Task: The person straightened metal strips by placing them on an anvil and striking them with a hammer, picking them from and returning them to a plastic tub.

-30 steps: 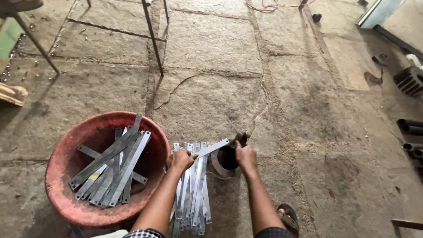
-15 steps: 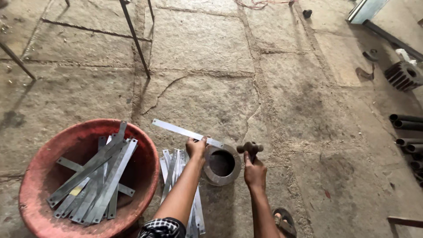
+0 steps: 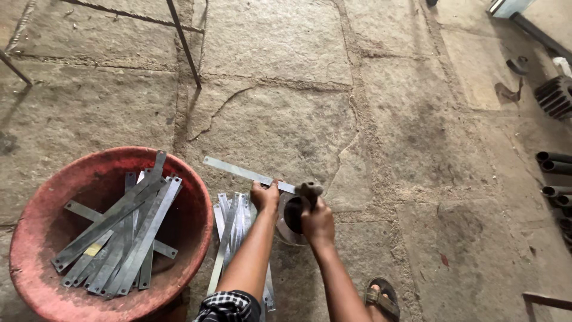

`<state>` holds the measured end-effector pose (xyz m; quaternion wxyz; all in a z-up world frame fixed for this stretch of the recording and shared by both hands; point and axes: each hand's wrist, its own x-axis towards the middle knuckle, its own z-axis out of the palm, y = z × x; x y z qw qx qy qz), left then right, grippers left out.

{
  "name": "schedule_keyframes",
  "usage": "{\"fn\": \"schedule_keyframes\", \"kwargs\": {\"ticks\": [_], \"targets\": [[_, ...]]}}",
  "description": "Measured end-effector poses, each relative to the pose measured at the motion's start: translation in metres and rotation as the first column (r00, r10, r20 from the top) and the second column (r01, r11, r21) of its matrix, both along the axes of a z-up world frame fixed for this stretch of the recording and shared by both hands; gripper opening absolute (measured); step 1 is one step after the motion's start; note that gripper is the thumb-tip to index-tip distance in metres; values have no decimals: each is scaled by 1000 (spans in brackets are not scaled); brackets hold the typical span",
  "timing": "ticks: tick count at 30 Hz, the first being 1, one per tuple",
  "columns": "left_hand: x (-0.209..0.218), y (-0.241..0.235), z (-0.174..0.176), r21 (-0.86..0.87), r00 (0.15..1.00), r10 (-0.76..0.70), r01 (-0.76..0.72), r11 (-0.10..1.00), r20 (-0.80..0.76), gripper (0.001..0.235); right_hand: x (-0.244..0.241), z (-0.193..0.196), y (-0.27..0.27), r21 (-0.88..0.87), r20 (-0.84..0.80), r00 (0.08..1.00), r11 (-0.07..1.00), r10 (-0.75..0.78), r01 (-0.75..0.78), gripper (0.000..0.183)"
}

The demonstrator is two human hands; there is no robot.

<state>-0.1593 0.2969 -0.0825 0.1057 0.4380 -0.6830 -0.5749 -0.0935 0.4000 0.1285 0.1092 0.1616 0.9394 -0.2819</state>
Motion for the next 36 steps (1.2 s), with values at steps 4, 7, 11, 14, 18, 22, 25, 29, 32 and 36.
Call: {"fn": "schedule_keyframes", "kwargs": {"ticks": [4, 7, 11, 14, 18, 22, 25, 29, 32, 36], "targets": [[1, -1, -11, -66, 999, 9, -7, 998, 33, 45, 16, 9, 3, -129, -334, 943, 991, -3, -42, 41], [-5, 4, -15, -101, 1000, 11, -9, 995, 21, 47, 17, 3, 3, -233, -387, 919, 972, -81, -12, 44], [-14, -5, -13, -74, 998, -24, 28, 997, 60, 52, -12, -38, 25, -24, -72, 997, 1000, 2, -4, 48], [-23, -20, 1, -48, 985, -92, 100, 994, 148, 50, -41, -54, 72, 201, 103, 991, 974, 85, -104, 50], [0, -46, 26, -188, 931, -274, 321, 928, 241, 51, 12, -76, 121, 48, 48, 999, 999, 0, -3, 72], [78, -51, 31, -66, 801, -448, 512, 856, 398, 44, 36, -88, 122, 22, 142, 970, 980, -198, 197, 76], [121, -53, 39, 58, 641, -614, 668, 742, 461, 35, 49, -75, 116, 145, 14, 996, 986, -88, 85, 75], [149, -51, 53, -224, 722, -484, 644, 732, 494, 36, 53, -63, 108, 137, 32, 999, 991, -1, -4, 69], [153, -55, 66, -324, 773, -415, 596, 735, 480, 38, 46, -74, 109, 141, 29, 999, 989, -38, 34, 75], [126, -115, 69, -553, 898, -267, 428, 715, 350, 29, 51, -83, 114, 131, 36, 991, 983, -132, 126, 79]]}}
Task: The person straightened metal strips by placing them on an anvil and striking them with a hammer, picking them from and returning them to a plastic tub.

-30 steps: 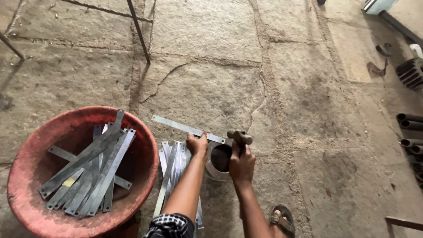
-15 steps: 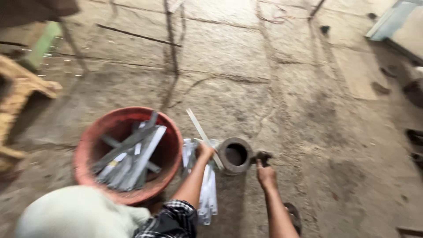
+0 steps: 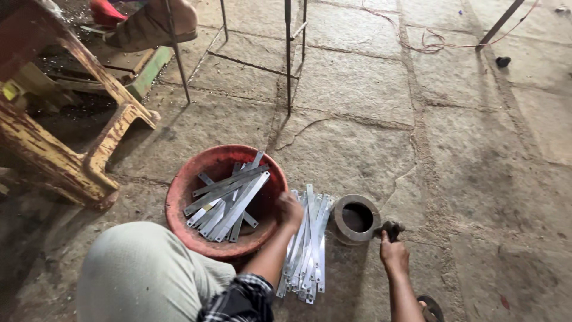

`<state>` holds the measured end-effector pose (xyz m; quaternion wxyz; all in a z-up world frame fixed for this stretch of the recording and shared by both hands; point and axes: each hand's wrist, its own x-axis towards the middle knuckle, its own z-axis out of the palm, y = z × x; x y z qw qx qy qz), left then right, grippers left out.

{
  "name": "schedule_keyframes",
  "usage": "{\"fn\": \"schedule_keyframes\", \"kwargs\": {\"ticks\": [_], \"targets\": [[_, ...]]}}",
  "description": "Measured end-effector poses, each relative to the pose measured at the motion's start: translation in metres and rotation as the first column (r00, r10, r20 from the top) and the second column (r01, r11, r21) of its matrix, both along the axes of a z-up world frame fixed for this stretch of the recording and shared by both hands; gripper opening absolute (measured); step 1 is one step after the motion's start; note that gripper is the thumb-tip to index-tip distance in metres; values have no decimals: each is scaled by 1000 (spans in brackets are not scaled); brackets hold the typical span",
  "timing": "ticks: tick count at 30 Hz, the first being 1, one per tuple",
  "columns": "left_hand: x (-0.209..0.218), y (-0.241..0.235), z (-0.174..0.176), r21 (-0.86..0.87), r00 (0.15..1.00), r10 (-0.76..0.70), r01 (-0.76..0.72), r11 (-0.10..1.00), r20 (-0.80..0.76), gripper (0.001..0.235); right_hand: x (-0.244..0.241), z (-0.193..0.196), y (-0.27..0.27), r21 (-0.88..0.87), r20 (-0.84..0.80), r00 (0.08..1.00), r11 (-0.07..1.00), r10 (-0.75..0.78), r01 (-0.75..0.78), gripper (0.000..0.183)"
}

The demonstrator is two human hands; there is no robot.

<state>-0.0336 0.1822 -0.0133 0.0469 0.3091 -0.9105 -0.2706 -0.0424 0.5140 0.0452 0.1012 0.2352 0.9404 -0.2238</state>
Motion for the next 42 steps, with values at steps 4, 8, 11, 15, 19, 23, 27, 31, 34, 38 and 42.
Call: {"fn": "schedule_keyframes", "kwargs": {"ticks": [4, 8, 11, 15, 19, 23, 27, 31, 34, 38, 42], "targets": [[1, -108, -2, -110, 974, 196, -208, 972, -114, 39, 7, 4, -8, 33, 34, 999, 999, 19, -20, 80], [52, -142, 14, -217, 969, 241, -224, 950, 54, 42, 5, 7, -7, 30, 21, 1000, 1000, -1, 0, 78], [76, -132, 19, -327, 976, 210, -180, 928, 60, 38, 2, 8, -8, 21, 45, 998, 999, -33, 33, 78], [79, -131, 14, -346, 977, 196, -215, 913, -89, 12, 3, 6, -9, 25, 33, 999, 1000, -5, 4, 77], [76, -112, 21, -253, 916, 109, -219, 942, -387, 20, 5, 10, -12, 9, 34, 999, 1000, 3, -3, 76], [35, -60, 48, 63, 985, -116, 125, 990, -129, 32, 13, 20, -19, -40, 3, 1000, 999, -19, 20, 73], [-9, -7, 70, 224, 935, -355, 346, 911, 3, 41, 16, 25, -20, -27, -14, 1000, 999, -27, 26, 74], [-33, 17, 79, 179, 868, -468, 440, 880, 165, 46, 15, 40, -21, -63, 39, 997, 996, -68, 71, 73], [-46, 22, 76, 195, 841, -476, 437, 878, 257, 46, 5, 71, -26, -37, 8, 1000, 999, 19, -19, 71], [-55, 22, 66, 180, 831, -441, 402, 898, 339, 46, -21, 132, -60, -181, -144, 988, 980, 54, -80, 60], [-64, 21, 65, 215, 829, -445, 392, 894, 339, 44, -34, 161, -90, -216, -562, 825, 952, 60, -217, 45]]}}
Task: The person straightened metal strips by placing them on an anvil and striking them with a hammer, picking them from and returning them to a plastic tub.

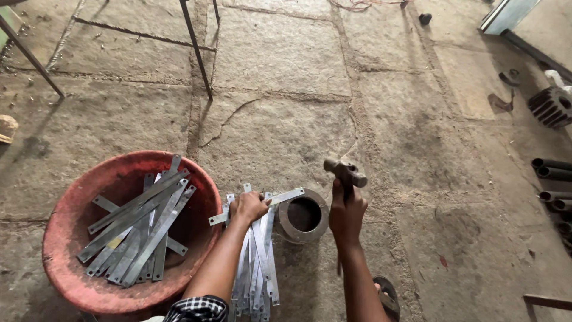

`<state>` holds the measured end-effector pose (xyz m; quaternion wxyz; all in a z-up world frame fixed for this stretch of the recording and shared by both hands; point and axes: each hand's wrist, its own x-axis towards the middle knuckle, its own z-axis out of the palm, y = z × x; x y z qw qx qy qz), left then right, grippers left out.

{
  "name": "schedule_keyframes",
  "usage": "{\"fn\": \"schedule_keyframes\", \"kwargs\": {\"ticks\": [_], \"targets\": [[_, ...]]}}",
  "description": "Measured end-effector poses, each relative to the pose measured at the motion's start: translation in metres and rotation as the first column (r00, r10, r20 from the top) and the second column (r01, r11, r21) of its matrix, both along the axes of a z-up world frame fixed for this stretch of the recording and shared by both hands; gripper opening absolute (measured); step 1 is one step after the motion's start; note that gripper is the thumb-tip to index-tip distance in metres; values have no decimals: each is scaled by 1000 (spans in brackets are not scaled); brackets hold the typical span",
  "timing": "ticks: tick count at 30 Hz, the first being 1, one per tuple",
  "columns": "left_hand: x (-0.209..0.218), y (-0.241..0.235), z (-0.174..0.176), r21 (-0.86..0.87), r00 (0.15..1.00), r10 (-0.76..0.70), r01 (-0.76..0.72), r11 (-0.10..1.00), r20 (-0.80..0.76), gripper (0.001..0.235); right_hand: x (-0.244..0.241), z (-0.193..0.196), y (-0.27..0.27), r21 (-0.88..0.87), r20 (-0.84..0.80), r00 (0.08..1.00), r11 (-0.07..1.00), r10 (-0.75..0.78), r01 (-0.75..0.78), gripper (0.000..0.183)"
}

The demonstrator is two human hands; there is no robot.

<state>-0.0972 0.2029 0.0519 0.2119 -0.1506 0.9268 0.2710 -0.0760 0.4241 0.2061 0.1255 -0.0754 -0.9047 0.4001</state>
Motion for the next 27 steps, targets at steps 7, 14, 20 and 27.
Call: {"fn": "schedule_keyframes", "kwargs": {"ticks": [7, 14, 20, 27], "targets": [[2, 1, 11, 16, 998, -5, 4, 1000, 70, 45, -15, -98, -19, 155, 451, 891, 978, 57, -141, 55], [-9, 5, -40, 112, 993, 100, -94, 989, -55, 39, -32, -107, 26, 313, 540, 814, 949, -215, 43, 70], [-73, 46, -97, 927, 625, 685, -272, -258, 374, 26, -13, -74, 44, 193, 444, 873, 973, -203, 128, 59], [-89, 67, -119, 870, 215, 877, -358, -338, 429, 40, 3, 9, 1, -18, 172, 979, 993, -111, 116, 39]]}}
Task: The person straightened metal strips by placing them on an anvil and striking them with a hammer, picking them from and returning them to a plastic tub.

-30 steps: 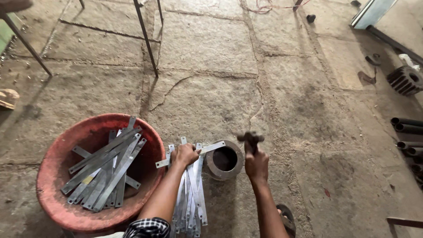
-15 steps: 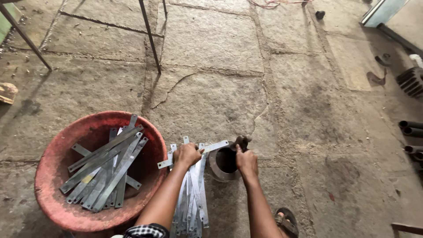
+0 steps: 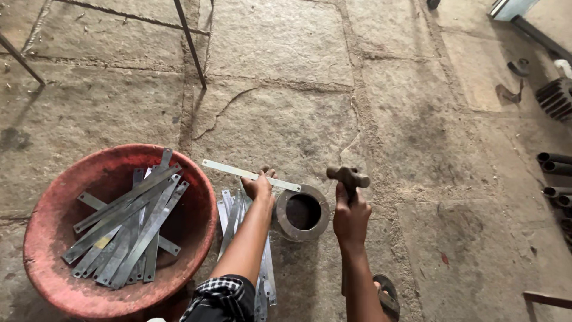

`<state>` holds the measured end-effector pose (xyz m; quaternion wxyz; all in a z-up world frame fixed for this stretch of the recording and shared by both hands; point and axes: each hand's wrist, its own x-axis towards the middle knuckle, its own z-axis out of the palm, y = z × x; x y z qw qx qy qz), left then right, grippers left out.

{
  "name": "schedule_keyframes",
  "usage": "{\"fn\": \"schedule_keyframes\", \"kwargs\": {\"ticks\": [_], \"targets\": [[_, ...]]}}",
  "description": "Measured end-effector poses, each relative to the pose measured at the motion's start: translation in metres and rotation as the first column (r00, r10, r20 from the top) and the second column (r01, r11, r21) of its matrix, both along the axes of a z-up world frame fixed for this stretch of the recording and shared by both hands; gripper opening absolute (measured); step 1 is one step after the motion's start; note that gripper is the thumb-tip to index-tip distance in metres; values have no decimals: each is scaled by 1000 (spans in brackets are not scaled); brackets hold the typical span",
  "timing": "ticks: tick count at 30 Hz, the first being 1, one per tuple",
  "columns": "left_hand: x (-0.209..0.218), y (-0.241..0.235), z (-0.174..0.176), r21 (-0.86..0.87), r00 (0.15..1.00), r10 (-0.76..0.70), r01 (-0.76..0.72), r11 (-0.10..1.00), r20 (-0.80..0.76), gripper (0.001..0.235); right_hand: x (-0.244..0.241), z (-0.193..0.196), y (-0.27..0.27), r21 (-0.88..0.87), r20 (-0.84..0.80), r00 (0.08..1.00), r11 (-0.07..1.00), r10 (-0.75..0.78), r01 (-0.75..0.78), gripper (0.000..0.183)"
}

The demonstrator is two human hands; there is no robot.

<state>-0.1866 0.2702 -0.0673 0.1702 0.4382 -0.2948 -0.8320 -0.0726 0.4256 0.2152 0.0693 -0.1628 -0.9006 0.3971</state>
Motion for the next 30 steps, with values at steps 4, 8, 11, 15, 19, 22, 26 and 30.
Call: {"fn": "schedule_keyframes", "kwargs": {"ticks": [4, 8, 11, 15, 19, 22, 26, 30], "targets": [[-2, 6, -9, -18, 999, 6, -7, 1000, -52, 36, 1, -14, -14, -47, -263, 962, 995, 68, -83, 29], [0, 6, -4, 2, 996, 8, -7, 1000, -91, 33, -10, -80, -25, 124, -122, 972, 975, 201, -186, 32], [0, 6, 5, 21, 1000, -5, 5, 1000, -12, 27, -15, -97, -27, 176, 247, 966, 977, 77, -123, 36], [-1, 6, -4, 20, 996, 36, -34, 999, -82, 31, -5, -71, -25, 56, 114, 990, 995, 79, -86, 37], [-2, 7, -4, 30, 998, 15, -13, 999, -57, 28, -7, -67, -33, 31, 121, 990, 996, 74, -79, 42], [1, 5, 4, 19, 998, -1, 3, 1000, -60, 30, -15, -84, -35, 263, 304, 944, 941, 129, -213, 44], [11, 0, 25, -91, 991, -127, 130, 987, 38, 31, -35, -96, -7, 293, 532, 847, 936, 9, -193, 56], [30, -12, 28, -199, 893, -415, 444, 874, 171, 33, -10, -113, 44, 278, 453, 891, 948, 12, -155, 65]]}}
